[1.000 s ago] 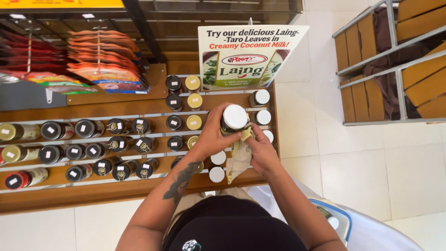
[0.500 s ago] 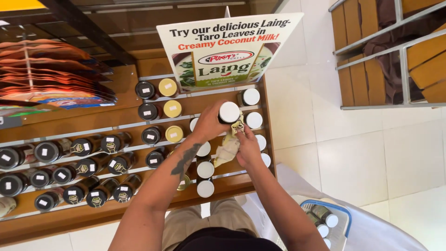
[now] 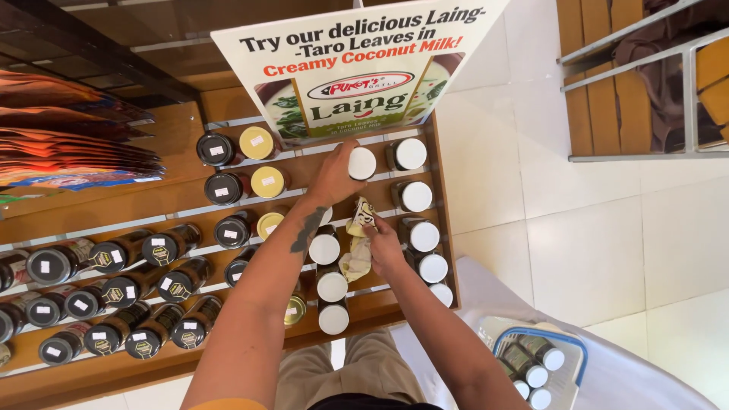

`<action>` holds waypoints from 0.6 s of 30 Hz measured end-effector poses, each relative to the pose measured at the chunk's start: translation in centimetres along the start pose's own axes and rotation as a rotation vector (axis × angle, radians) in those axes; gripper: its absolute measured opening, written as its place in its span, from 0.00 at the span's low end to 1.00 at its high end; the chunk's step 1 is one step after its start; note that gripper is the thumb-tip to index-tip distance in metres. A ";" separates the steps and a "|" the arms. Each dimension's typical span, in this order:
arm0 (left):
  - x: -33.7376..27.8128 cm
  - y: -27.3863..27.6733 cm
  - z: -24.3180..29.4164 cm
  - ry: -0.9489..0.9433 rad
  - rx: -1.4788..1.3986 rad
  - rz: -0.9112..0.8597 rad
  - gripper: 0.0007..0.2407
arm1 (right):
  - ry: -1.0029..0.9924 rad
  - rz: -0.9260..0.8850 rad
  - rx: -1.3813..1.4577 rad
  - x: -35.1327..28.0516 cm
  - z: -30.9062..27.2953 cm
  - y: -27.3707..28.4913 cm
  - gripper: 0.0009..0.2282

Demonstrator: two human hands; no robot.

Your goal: Wiping dust off food jars and display shelves in a grocery store.

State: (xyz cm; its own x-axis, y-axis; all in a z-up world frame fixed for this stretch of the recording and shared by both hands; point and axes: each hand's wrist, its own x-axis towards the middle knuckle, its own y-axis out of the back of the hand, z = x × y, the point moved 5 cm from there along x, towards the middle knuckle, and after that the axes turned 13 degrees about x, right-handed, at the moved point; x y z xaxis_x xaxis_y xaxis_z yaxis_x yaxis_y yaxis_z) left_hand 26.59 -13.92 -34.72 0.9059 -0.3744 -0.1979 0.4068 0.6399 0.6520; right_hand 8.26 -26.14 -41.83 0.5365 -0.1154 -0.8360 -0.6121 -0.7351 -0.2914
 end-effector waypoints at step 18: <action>1.2 -0.8 -0.1 0.151 0.055 -0.098 0.31 | -0.022 0.021 0.018 0.2 1.3 1.2 0.22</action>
State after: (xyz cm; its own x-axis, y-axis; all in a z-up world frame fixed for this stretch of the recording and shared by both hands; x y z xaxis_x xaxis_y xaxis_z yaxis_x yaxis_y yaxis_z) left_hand 27.38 -14.81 -35.54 0.8711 -0.3255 -0.3678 0.4911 0.5658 0.6624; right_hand 6.88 -26.16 -42.92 0.5110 -0.1154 -0.8518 -0.6333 -0.7207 -0.2822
